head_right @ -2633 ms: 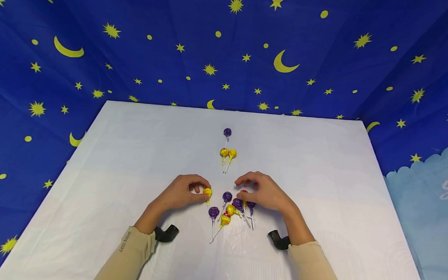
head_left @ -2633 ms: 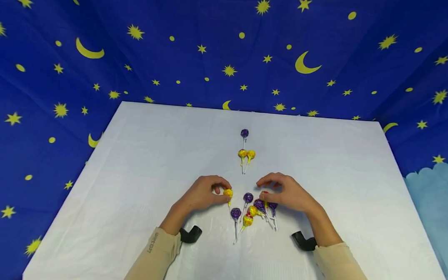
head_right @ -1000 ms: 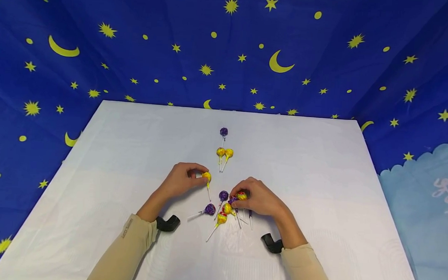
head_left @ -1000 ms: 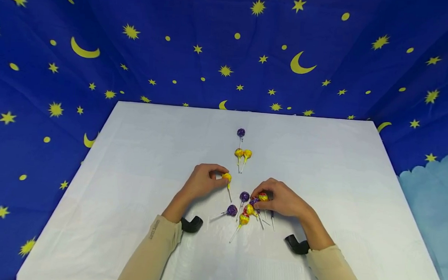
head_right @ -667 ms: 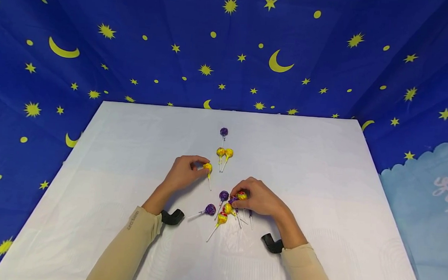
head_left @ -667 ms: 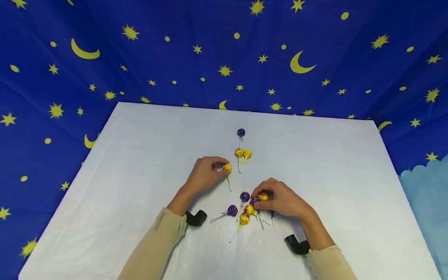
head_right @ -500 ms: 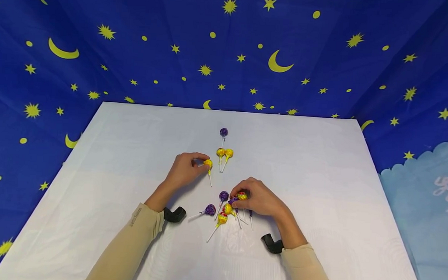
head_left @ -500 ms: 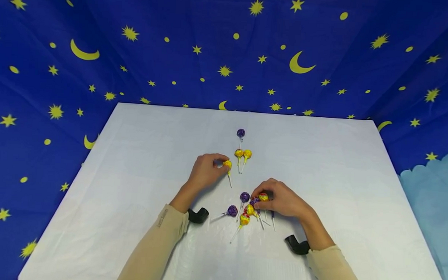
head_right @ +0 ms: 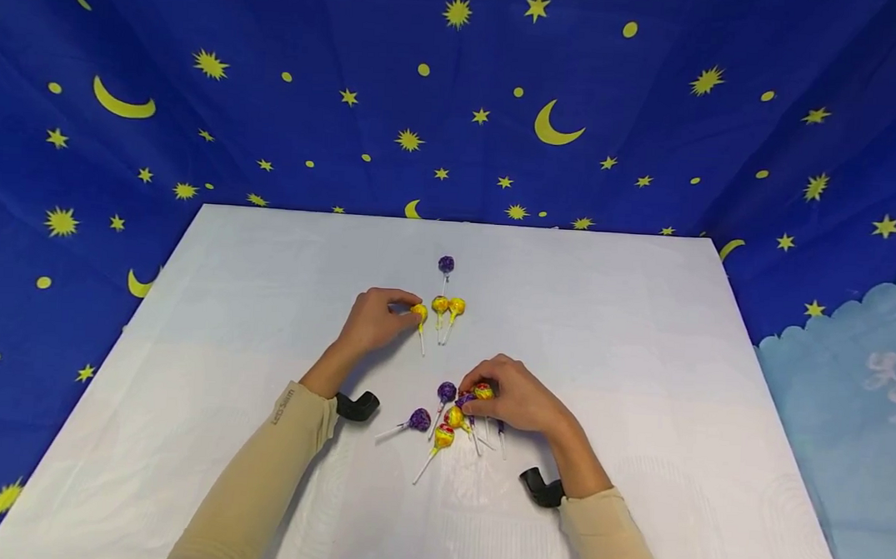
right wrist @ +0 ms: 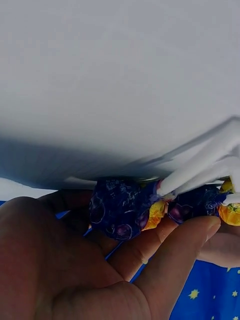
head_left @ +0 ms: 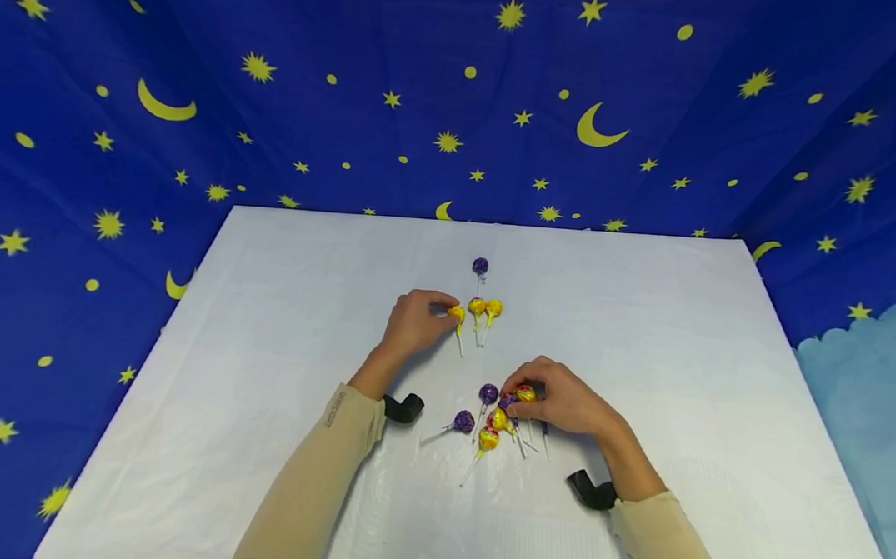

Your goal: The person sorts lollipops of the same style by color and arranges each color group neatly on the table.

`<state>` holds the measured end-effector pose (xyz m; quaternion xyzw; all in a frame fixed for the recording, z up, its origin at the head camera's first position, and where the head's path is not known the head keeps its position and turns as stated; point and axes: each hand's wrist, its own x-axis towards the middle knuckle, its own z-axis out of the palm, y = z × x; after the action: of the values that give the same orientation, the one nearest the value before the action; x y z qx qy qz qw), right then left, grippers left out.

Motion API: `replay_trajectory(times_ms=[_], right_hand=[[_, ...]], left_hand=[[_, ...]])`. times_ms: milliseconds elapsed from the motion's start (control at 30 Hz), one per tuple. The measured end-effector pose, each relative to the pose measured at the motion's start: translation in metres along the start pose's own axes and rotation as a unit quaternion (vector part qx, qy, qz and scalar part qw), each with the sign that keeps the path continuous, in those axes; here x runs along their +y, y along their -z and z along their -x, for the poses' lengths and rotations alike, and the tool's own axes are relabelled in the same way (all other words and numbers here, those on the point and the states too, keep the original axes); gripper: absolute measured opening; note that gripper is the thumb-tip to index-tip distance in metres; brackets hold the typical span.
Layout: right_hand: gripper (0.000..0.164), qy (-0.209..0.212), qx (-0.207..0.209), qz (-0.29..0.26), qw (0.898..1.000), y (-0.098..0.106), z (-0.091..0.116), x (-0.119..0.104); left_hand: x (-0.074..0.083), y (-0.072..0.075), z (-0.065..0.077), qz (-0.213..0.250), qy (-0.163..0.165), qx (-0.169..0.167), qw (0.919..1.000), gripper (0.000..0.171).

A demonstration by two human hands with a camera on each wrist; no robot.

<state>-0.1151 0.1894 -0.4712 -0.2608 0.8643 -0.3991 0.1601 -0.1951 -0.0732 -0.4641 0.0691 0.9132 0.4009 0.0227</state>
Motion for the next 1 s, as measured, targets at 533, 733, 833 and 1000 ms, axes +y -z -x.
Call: replay_trajectory(times_ms=[533, 733, 833, 1000], right_hand=[[0.018, 0.016, 0.003, 0.012, 1.0, 0.002, -0.001, -0.001], [0.019, 0.019, 0.001, 0.002, 1.0, 0.001, -0.002, 0.0], [0.019, 0.02, -0.002, -0.002, 1.0, 0.0, -0.002, 0.0], [0.019, 0.012, 0.001, -0.002, 1.0, -0.001, -0.001, 0.0]], left_hand=[[-0.004, -0.006, -0.014, 0.014, -0.001, 0.021, 0.9997, 0.021], [0.0, -0.006, -0.011, 0.01, 0.007, 0.016, 0.9998, 0.034], [0.002, -0.005, -0.009, 0.008, 0.014, 0.025, 0.9996, 0.039], [0.003, -0.005, -0.004, 0.014, 0.0, 0.04, 0.9991, 0.041]])
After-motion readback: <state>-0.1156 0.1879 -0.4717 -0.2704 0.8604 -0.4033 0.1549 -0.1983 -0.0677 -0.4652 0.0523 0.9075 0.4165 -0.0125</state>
